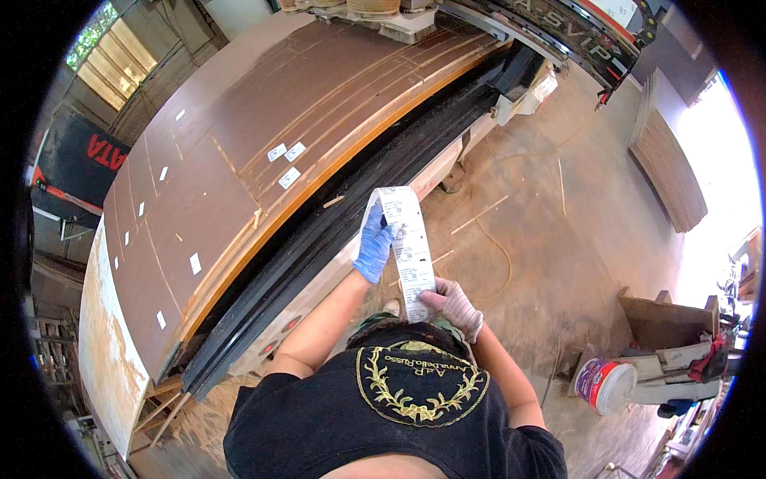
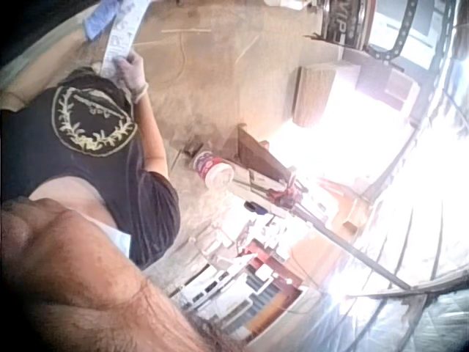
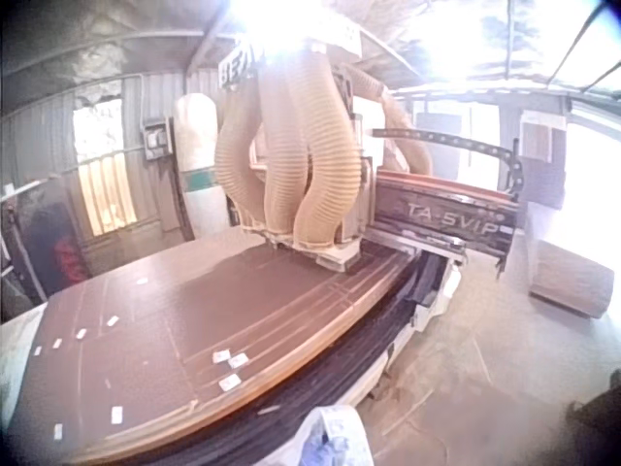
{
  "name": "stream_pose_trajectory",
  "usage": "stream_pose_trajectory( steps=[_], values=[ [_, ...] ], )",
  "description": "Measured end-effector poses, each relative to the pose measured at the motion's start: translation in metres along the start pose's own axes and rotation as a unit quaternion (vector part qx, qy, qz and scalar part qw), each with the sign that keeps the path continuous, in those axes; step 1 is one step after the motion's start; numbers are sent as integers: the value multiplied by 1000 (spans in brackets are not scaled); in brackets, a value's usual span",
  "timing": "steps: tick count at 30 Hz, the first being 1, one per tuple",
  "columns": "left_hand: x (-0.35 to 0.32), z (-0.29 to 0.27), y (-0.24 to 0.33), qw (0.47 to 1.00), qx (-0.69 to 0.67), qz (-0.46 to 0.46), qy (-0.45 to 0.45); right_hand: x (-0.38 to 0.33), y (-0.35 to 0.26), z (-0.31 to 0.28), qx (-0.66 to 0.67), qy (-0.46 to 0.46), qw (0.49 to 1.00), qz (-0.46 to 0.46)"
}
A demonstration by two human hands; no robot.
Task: The person walks to a large wooden panel on a workbench and applies small white labels to its surface. They tear labels from a roll and place them at various positions across the panel, smoothing each one down with gloved hands.
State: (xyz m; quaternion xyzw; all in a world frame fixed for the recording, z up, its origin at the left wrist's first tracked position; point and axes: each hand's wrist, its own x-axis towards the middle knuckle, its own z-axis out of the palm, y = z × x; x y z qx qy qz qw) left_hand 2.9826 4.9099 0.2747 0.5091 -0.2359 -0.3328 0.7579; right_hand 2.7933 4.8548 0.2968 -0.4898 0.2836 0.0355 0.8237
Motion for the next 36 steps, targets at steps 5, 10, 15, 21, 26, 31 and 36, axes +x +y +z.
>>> stream_pose_trajectory(
  steps=[5,10,15,21,26,31,36],
  values=[
    [37,34,-11,997,46,63,18,-11,-21,-56,-45,1,999,-25],
    [65,74,-16,1000,3,15,0,-27,-35,-110,-28,-11,998,-51],
    [81,118,-22,999,12,49,-8,-39,-43,-154,9,-11,998,-54],
    [82,153,-33,996,9,67,-57,-43,-50,-193,-27,-22,996,-86],
    [72,174,-38,995,22,56,-80,-27,-95,-209,-48,18,969,-242],
    [62,181,-27,987,140,51,-66,6,-154,-202,10,-29,947,-320],
    [79,171,-28,987,143,40,-61,49,-181,-189,-43,-51,950,-304]
  ],
)
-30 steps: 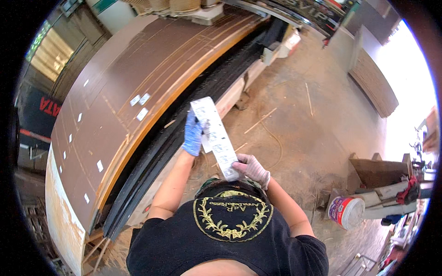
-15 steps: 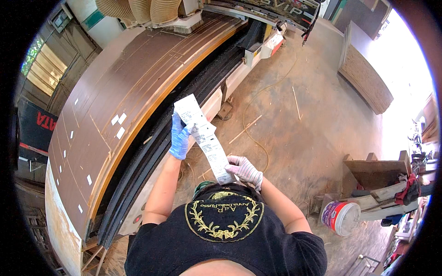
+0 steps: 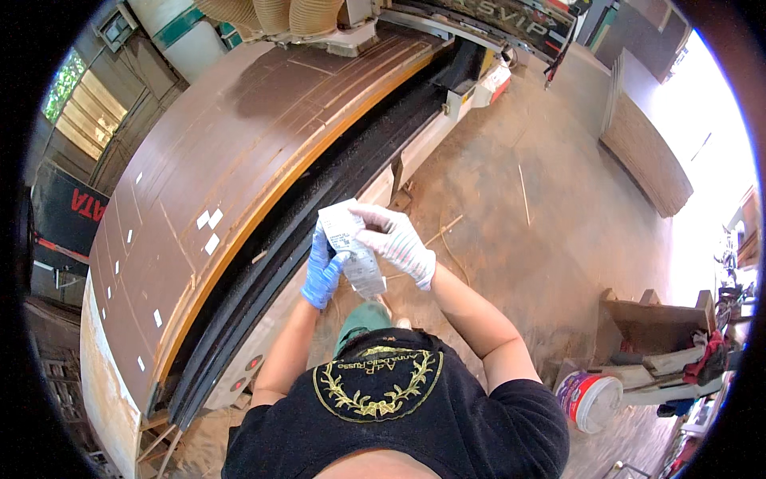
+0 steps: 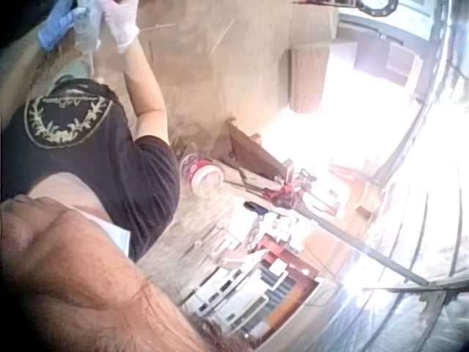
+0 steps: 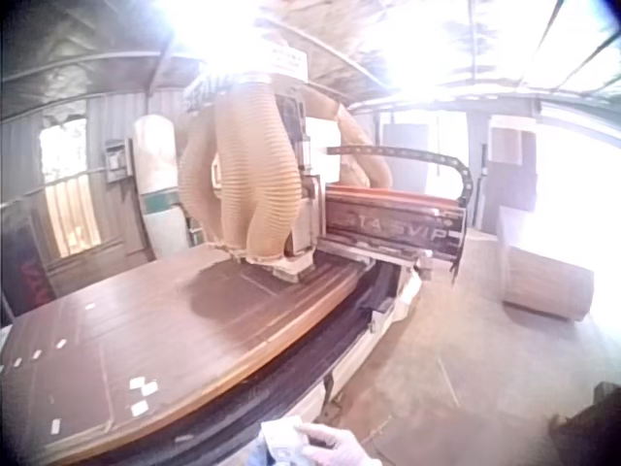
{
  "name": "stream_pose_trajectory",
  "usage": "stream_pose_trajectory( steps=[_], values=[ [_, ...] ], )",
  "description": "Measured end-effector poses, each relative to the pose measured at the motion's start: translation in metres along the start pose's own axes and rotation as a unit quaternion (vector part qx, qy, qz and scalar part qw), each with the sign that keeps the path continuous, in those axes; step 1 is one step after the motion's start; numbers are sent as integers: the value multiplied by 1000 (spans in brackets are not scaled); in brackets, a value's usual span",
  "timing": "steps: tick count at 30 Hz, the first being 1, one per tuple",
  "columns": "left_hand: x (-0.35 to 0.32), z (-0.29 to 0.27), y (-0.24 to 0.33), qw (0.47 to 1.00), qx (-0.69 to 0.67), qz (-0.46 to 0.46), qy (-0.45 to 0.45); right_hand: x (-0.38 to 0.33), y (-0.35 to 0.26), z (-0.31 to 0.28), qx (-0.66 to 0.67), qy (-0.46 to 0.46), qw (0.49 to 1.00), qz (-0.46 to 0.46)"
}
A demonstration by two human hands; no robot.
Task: The person walks to a large wooden panel on a workbench and applies small white labels to its surface. They tear labels from a roll and place them at various positions across the panel, smoothing each one down with gloved hands.
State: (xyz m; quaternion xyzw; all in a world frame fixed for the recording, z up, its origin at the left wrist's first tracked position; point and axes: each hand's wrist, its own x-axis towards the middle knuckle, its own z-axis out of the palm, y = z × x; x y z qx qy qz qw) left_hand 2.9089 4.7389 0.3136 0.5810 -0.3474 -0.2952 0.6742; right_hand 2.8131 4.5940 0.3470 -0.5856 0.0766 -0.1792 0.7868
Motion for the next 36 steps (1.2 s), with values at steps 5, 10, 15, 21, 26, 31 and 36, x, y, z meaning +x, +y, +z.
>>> stream_pose_trajectory(
  steps=[5,10,15,21,26,31,36],
  values=[
    [47,-21,-20,1000,-26,-1,9,58,10,-14,-93,3,996,-15],
    [118,-38,-25,999,-24,13,33,128,7,-31,-62,17,998,-15],
    [189,-56,-17,998,-46,-29,44,184,5,-50,9,25,1000,-11],
    [228,-60,-2,986,-143,-65,62,223,9,-72,8,-8,1000,-6],
    [266,-70,-23,990,-90,-53,93,261,18,-95,42,-73,996,24],
    [316,-65,-50,989,-49,-21,134,314,27,-137,-31,-111,992,53],
    [373,-38,-65,987,16,-22,160,370,25,-190,-67,-117,990,46]
  ],
)
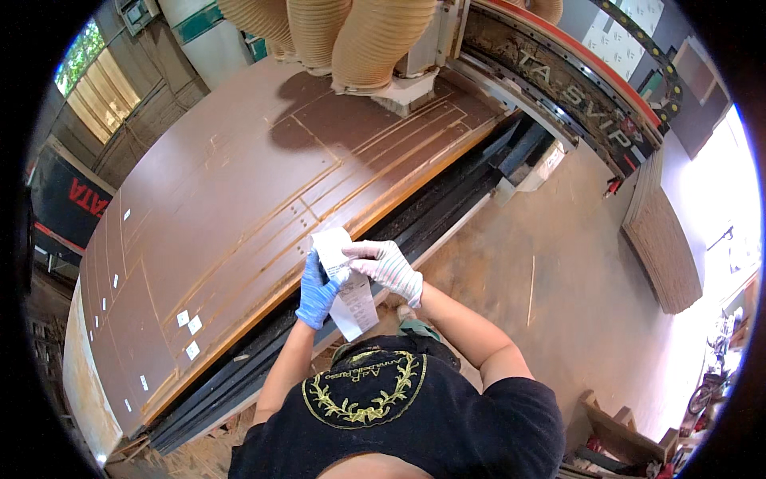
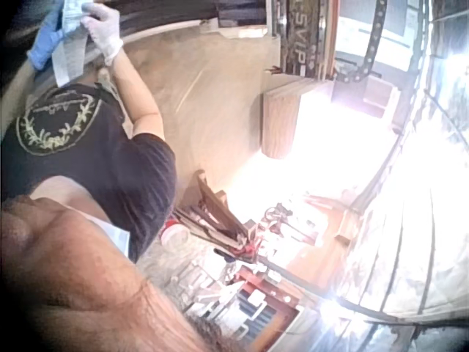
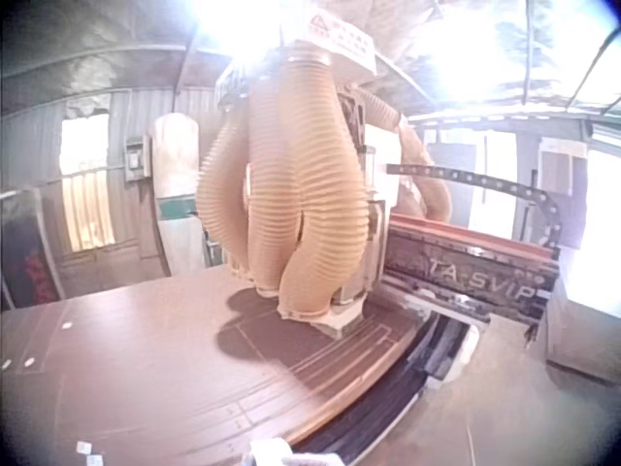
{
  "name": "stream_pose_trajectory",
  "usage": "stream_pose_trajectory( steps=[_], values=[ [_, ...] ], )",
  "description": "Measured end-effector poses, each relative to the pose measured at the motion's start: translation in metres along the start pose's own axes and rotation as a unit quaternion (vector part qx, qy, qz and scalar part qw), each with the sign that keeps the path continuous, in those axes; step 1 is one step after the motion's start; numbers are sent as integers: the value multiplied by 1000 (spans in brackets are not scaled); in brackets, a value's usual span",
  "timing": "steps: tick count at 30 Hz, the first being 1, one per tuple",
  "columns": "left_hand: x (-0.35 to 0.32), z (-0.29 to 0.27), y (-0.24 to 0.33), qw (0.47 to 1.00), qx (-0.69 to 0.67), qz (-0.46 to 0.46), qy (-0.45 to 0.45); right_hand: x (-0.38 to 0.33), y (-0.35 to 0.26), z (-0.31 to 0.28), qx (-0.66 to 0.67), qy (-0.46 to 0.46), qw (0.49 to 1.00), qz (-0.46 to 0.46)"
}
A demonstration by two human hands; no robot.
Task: The person walks to a large wooden panel on a workbench and applies small white labels to its surface. They tear labels from a roll and place them at various positions across the panel, smoothing each one down with gloved hands.
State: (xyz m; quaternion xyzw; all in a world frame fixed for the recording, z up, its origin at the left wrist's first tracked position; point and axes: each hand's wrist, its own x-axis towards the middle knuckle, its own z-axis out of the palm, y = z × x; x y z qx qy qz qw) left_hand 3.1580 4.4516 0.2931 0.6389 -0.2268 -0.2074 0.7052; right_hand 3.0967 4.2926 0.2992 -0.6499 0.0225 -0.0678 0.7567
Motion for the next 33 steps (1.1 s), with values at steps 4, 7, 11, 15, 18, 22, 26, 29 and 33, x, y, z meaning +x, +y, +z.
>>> stream_pose_trajectory(
  steps=[4,7,11,15,18,22,26,29,33],
  values=[
    [31,28,-15,999,17,-40,15,21,-3,-46,20,-6,1000,20],
    [50,42,-20,997,62,-17,31,38,-5,-70,-11,-17,1000,0],
    [75,58,-23,995,73,-52,34,61,-4,-100,15,-34,999,39],
    [106,75,-40,993,82,-80,-13,84,8,-147,-24,-62,995,78],
    [116,88,-58,956,267,-114,-36,115,22,-214,222,-53,962,149],
    [125,107,-76,971,179,-161,-10,207,40,-361,244,241,937,64],
    [124,120,-88,973,126,-187,52,332,60,-491,255,395,881,53],
    [116,127,-99,973,69,-199,92,404,89,-524,321,348,875,103],
    [107,139,-109,967,51,-197,151,485,140,-538,246,263,918,167]
  ],
)
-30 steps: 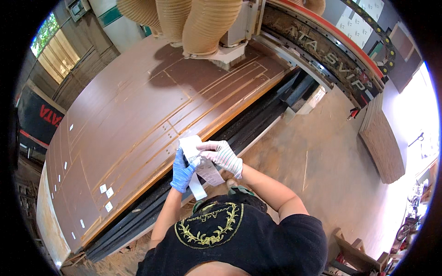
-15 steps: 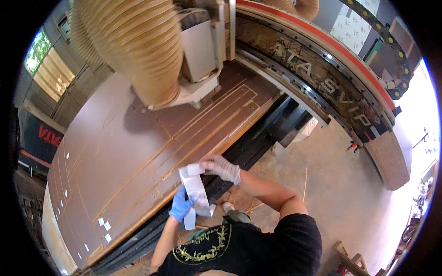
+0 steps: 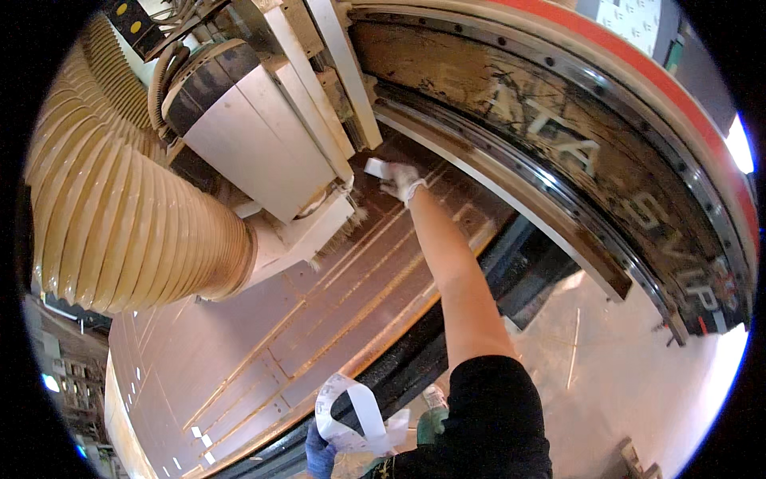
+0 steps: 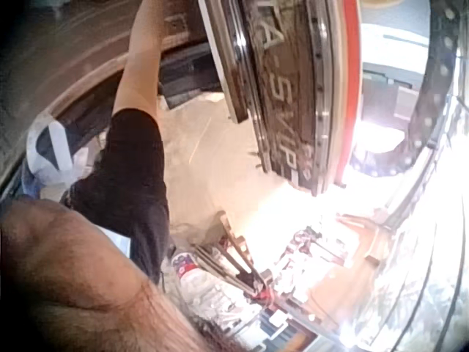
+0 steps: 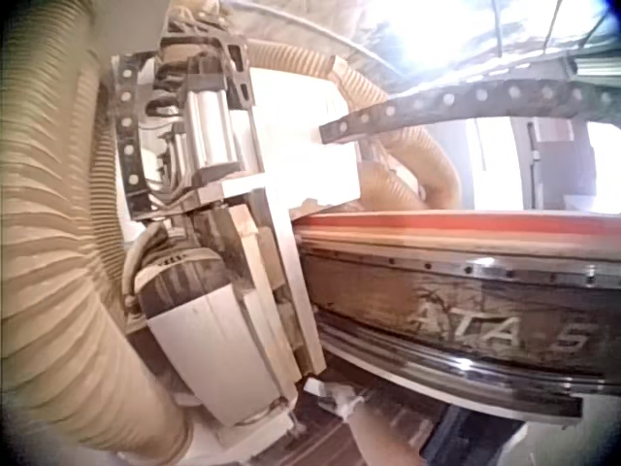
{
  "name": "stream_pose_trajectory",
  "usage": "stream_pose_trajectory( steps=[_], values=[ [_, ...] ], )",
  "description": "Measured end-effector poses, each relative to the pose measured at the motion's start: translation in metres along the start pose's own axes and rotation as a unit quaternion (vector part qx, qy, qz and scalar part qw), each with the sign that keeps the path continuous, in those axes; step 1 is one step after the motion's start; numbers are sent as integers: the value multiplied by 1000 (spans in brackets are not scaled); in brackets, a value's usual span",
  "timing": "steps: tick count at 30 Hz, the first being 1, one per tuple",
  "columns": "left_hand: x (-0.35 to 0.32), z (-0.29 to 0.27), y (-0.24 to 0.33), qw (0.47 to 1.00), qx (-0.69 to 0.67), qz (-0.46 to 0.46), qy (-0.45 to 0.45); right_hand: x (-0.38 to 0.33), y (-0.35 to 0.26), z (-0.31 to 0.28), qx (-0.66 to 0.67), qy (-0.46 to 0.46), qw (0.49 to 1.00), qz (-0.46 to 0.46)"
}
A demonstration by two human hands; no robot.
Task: The person walks to a large wooden panel on a workbench and applies small white labels to its surface. They tear labels from a roll and place them at various positions across the panel, smoothing each one down with gloved hands.
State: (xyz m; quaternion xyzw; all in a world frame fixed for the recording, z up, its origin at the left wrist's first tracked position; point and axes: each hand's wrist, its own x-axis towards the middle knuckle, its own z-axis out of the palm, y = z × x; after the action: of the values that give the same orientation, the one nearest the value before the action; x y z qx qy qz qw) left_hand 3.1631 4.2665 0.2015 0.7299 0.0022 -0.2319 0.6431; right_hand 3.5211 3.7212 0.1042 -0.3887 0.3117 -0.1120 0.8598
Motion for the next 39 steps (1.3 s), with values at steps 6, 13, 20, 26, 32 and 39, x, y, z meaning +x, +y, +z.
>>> stream_pose_trajectory(
  steps=[6,13,20,26,32,39],
  values=[
    [-6,21,16,998,-55,-29,-3,30,-34,-37,-649,172,720,-175],
    [3,42,24,998,-18,26,50,-35,-31,-20,-769,36,610,-187],
    [0,43,40,990,6,61,129,-51,-53,-17,-777,62,588,-218],
    [-7,53,61,983,-90,124,102,-281,6,-32,-472,-103,815,-319],
    [-48,53,69,966,-143,209,44,-517,53,-4,-264,-369,888,-78],
    [-124,6,73,966,-140,218,5,-657,114,44,-191,-401,893,-75]
  ],
)
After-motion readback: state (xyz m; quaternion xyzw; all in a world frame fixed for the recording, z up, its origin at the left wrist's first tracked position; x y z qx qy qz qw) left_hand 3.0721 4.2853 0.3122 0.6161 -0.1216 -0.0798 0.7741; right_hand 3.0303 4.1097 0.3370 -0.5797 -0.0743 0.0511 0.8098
